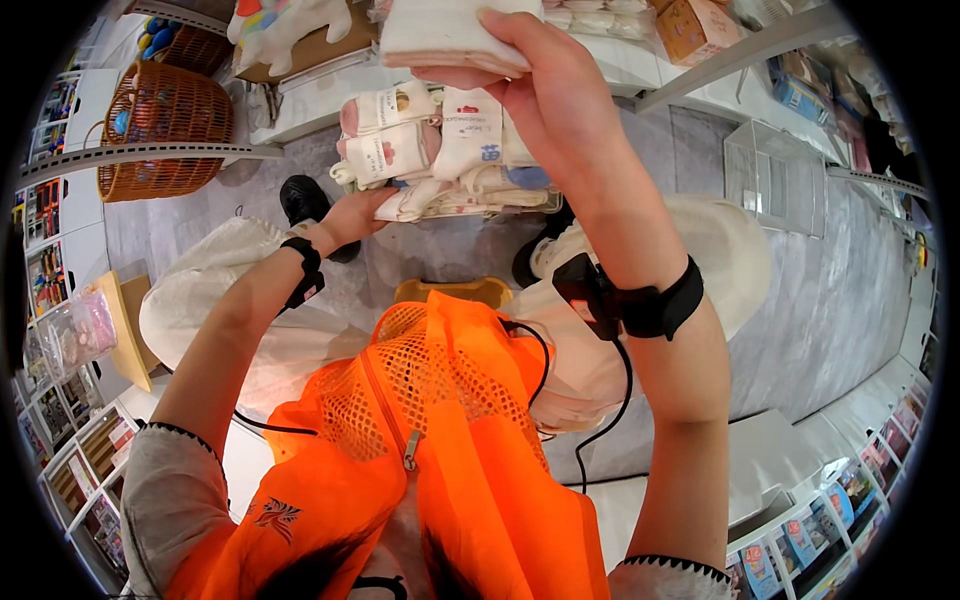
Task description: The person picks up and arranges packages of socks on store shelves by hand, sorting them into stacks, and then picks up a yellow stool and moves a clear plastic bin.
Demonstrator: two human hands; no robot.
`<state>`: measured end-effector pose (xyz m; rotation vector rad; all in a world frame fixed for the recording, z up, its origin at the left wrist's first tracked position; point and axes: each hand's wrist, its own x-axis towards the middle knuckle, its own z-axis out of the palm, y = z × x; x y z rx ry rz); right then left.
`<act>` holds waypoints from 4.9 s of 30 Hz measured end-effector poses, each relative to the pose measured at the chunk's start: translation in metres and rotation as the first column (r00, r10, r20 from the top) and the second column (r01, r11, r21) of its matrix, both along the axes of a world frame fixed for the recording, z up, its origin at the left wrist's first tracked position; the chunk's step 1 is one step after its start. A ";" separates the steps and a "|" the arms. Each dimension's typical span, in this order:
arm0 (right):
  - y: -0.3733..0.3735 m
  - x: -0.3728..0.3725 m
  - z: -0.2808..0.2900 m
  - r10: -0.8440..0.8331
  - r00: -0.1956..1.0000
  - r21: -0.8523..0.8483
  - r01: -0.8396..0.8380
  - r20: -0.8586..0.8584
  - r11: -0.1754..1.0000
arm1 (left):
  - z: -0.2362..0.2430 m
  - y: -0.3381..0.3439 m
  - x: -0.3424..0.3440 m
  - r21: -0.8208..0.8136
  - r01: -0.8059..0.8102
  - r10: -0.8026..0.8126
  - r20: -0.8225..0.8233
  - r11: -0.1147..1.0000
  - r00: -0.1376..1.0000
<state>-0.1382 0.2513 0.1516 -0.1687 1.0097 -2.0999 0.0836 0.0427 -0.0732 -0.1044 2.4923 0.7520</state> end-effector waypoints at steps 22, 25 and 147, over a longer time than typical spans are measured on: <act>-0.006 -0.004 -0.018 0.128 0.989 -0.028 -0.130 -0.081 0.991 | -0.002 0.018 0.002 -0.524 0.207 -0.327 -0.146 0.826 0.934; -0.004 0.001 -0.007 0.086 0.996 -0.037 -0.087 -0.022 0.996 | 0.006 0.021 0.004 -0.428 0.120 -0.247 -0.254 0.896 0.935; -0.095 0.050 -0.170 0.385 0.790 0.356 -0.574 0.477 0.738 | 0.014 -0.008 -0.044 0.651 -0.758 0.868 0.403 -0.047 0.292</act>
